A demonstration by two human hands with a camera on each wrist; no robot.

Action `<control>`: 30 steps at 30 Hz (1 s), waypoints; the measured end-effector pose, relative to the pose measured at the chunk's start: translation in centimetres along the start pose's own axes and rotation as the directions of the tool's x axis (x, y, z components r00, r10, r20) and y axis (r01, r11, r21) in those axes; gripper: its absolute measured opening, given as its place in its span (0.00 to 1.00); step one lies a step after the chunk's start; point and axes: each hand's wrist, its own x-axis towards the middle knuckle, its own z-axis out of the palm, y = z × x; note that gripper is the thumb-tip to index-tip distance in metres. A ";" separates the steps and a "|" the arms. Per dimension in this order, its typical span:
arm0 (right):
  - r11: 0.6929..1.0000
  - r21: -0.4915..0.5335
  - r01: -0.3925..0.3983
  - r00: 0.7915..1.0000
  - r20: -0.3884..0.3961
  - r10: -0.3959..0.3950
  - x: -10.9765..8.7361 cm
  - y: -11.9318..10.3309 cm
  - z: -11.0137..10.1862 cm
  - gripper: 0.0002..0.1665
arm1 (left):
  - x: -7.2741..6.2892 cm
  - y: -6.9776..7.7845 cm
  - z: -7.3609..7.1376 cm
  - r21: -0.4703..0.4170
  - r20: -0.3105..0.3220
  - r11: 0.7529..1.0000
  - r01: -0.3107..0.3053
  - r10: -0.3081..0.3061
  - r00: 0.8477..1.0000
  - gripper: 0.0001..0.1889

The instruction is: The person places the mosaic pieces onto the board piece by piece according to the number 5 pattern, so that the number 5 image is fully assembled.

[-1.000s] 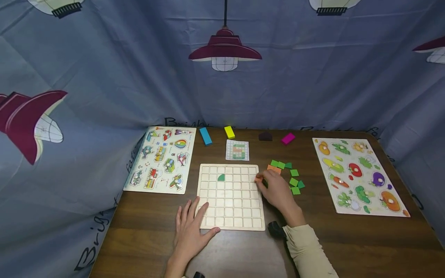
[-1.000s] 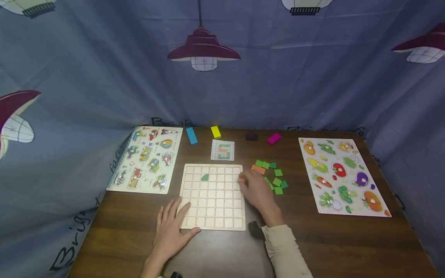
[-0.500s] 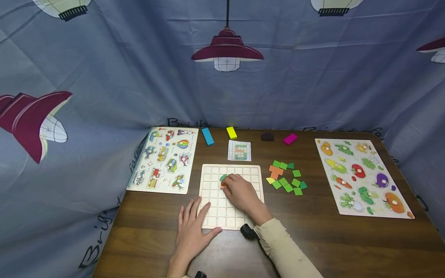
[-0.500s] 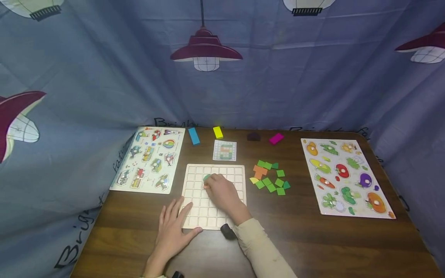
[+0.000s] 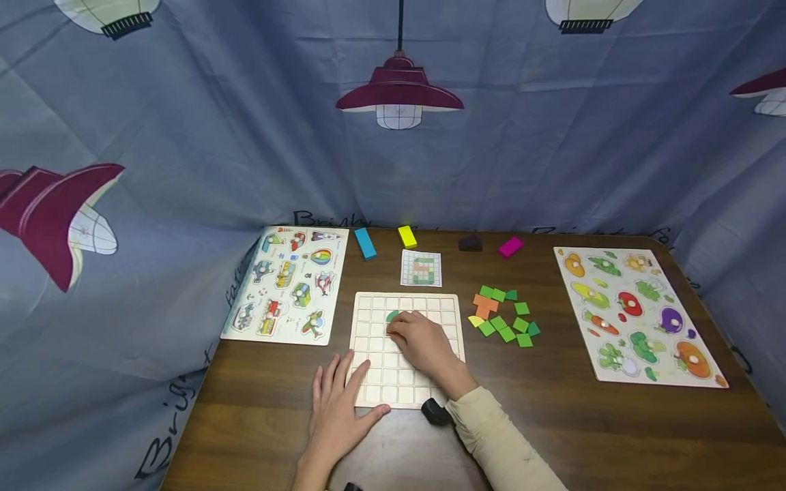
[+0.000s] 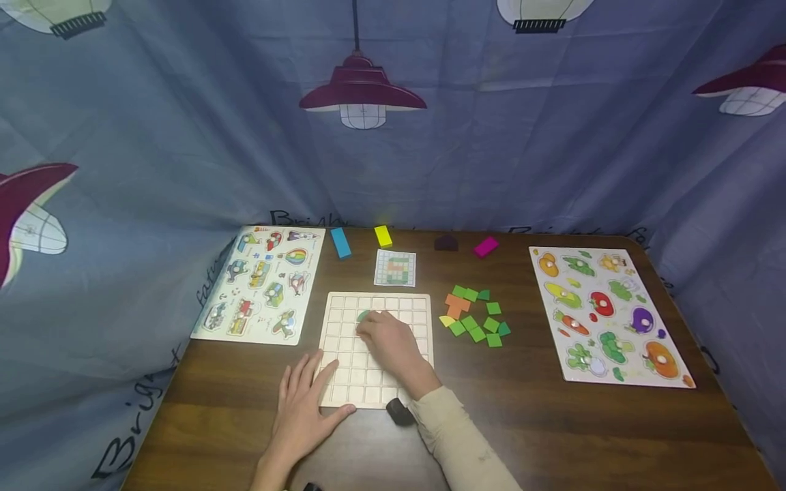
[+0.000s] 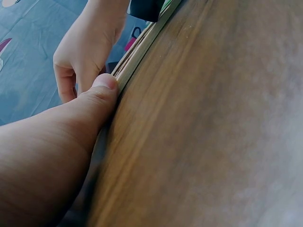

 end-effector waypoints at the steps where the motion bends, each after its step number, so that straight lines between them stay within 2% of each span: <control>1: 1.000 0.000 0.004 1.000 0.005 -0.004 -0.1 0.0 0.1 0.07 | -0.1 0.0 0.0 0.002 -0.002 1.000 -0.002 0.002 1.000 0.45; 12: 1.000 0.002 0.019 0.999 0.050 -0.019 -0.7 0.2 -1.2 0.09 | 0.0 0.1 0.1 0.010 -0.029 1.000 -0.013 0.014 1.000 0.45; 17: 1.000 0.027 -0.010 0.998 0.056 0.008 -1.3 1.2 -2.0 0.09 | 0.0 0.1 0.1 0.005 -0.024 1.000 -0.014 0.014 1.000 0.46; 21: 0.994 0.044 -0.100 0.995 0.018 0.099 -2.5 3.8 -3.2 0.10 | 0.2 0.1 0.2 0.003 -0.030 1.000 -0.020 0.020 0.999 0.46; 23: 0.984 0.055 -0.168 0.986 -0.010 0.169 -3.2 5.7 -4.1 0.12 | 0.3 0.1 0.2 0.001 -0.030 1.000 -0.022 0.022 0.999 0.46; 27: 0.945 0.056 -0.321 0.944 -0.067 0.324 -4.8 10.2 -5.9 0.13 | 0.4 0.1 0.2 -0.003 -0.023 1.000 -0.017 0.016 1.000 0.46; 30: 0.920 0.053 -0.387 0.916 -0.092 0.391 -5.7 12.8 -6.9 0.12 | 0.1 -0.1 0.2 0.001 -0.015 1.000 -0.006 0.006 1.000 0.46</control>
